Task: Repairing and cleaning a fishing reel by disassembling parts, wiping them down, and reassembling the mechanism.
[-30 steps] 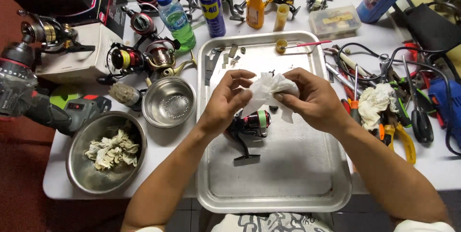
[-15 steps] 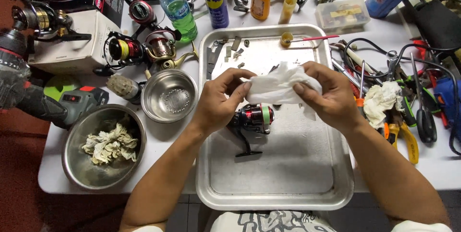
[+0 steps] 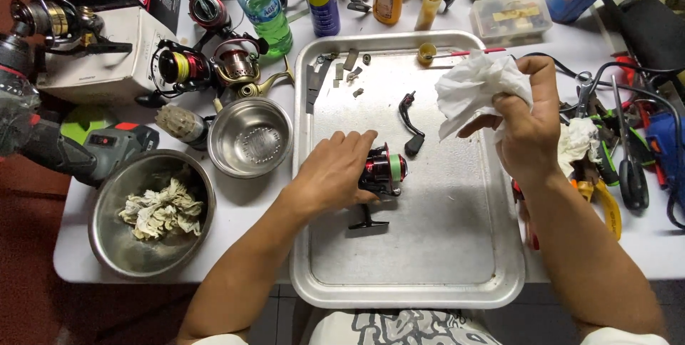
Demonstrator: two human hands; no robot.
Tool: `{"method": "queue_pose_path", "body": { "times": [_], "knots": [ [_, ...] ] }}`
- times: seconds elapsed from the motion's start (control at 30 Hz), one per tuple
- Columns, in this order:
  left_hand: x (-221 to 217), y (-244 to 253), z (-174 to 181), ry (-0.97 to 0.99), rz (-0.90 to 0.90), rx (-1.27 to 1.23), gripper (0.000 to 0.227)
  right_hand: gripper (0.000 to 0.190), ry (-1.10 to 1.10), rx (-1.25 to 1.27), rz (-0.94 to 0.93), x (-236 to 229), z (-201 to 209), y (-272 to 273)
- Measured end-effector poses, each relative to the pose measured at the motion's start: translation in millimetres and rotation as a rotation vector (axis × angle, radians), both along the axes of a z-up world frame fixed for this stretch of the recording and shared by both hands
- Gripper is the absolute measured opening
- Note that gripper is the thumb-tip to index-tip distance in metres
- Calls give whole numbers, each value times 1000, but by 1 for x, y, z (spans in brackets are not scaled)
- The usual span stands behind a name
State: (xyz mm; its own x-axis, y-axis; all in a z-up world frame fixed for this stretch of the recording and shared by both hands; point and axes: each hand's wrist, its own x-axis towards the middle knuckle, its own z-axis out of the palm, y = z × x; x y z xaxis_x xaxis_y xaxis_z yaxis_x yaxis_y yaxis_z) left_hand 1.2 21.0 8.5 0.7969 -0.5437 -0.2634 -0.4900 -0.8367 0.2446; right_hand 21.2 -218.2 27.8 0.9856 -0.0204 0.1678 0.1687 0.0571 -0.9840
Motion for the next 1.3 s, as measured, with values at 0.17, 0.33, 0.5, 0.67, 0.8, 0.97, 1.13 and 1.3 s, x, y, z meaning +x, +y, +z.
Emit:
{"method": "queue_pose_path", "body": {
  "times": [0.17, 0.33, 0.5, 0.67, 0.8, 0.97, 1.13, 1.3],
  "knots": [
    [7, 7, 0, 90, -16, -102, 70, 33, -50, 0, 20, 6, -11, 0],
    [6, 7, 25, 109, -40, -190, 65, 30, -87, -17, 34, 7, -19, -1],
    [7, 13, 25, 77, -80, -640, 68, 27, -122, -55, -8, 4, -22, 1],
    [13, 19, 10, 220, -31, -1220, 67, 25, -192, -154, -63, 20, -43, -19],
    [20, 21, -1, 394, 128, -1617, 47, 35, -225, -337, -115, 12, -22, -6],
    [17, 28, 9, 171, 292, -1263, 44, 36, -28, -898, -44, 10, -13, 15],
    [14, 18, 21, 55, 336, -610, 57, 29, 87, -1294, 164, 15, -8, 37],
    [14, 11, 10, 83, 139, -274, 63, 29, 114, -1398, 349, 31, -20, 43]
  ]
}}
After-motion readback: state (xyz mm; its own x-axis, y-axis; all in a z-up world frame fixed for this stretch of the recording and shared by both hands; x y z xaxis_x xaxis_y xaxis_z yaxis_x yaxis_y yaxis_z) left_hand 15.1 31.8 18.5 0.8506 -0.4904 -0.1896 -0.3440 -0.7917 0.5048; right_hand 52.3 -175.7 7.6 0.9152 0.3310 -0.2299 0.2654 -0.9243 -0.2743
